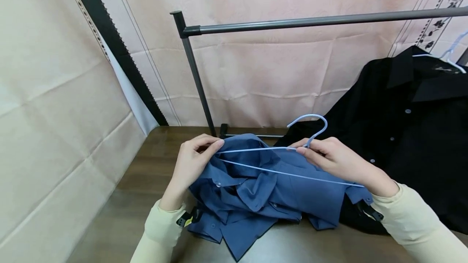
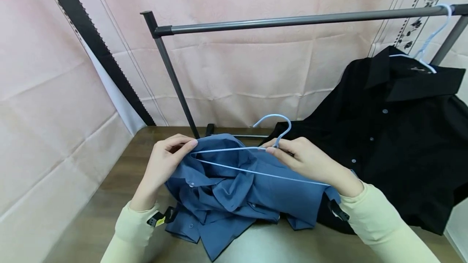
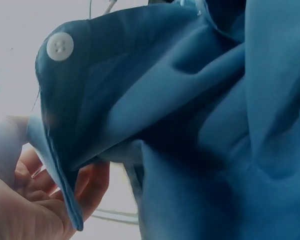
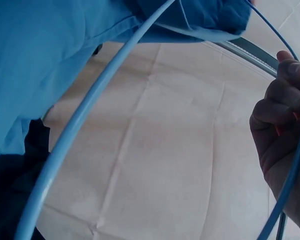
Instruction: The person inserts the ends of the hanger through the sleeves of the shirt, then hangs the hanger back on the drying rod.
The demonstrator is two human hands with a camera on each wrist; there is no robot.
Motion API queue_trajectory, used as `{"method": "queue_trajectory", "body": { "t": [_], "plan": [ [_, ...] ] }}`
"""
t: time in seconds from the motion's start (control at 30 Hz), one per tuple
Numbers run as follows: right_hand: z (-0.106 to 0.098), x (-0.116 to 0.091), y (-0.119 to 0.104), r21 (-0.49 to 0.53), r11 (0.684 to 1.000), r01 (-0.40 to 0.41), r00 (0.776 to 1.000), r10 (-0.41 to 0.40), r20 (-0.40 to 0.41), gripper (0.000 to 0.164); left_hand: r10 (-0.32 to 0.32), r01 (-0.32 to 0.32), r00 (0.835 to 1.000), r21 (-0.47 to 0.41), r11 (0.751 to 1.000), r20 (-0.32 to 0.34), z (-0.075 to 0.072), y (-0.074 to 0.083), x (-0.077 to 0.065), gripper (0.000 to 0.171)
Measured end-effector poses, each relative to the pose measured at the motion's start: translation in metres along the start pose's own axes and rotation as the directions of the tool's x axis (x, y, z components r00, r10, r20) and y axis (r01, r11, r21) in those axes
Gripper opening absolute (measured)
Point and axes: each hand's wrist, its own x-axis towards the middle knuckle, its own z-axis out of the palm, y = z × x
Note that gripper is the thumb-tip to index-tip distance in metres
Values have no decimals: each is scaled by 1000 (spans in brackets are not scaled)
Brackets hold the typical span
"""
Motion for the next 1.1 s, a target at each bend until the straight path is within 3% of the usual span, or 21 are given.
{"method": "queue_trajectory", "body": {
  "t": [0.13, 0.3, 0.5, 0.6, 0.83, 1.0, 1.1],
  "plan": [
    [7, 3, 0, -5, 1000, 7, 1000, -7, -18, 25, 50, -50, 999, -18, 999, -8, 12, 10, 0, 13],
    [29, 10, 2, 35, 995, 99, 992, -96, -80, 28, 141, -144, 989, -120, 982, -38, 33, 26, 1, 11],
    [59, 10, 7, 97, 977, 188, 970, -169, -176, 14, 218, -227, 974, -195, 954, -65, 55, 46, -4, 10],
    [72, 7, 9, 85, 969, 232, 948, -206, -241, 18, 242, -249, 968, -209, 946, -59, 62, 53, -8, 10],
    [91, 10, 12, -45, 954, 298, 857, -288, -427, 30, 318, -326, 945, -255, 910, -75, 74, 72, -6, 9],
    [90, 15, 12, -150, 967, 204, 769, -254, -586, 39, 404, -419, 908, -265, 869, -111, 86, 88, -7, 10],
    [85, 16, 8, -165, 978, 124, 715, -203, -668, 46, 431, -440, 898, -257, 861, -93, 94, 94, -11, 12]
  ]
}}
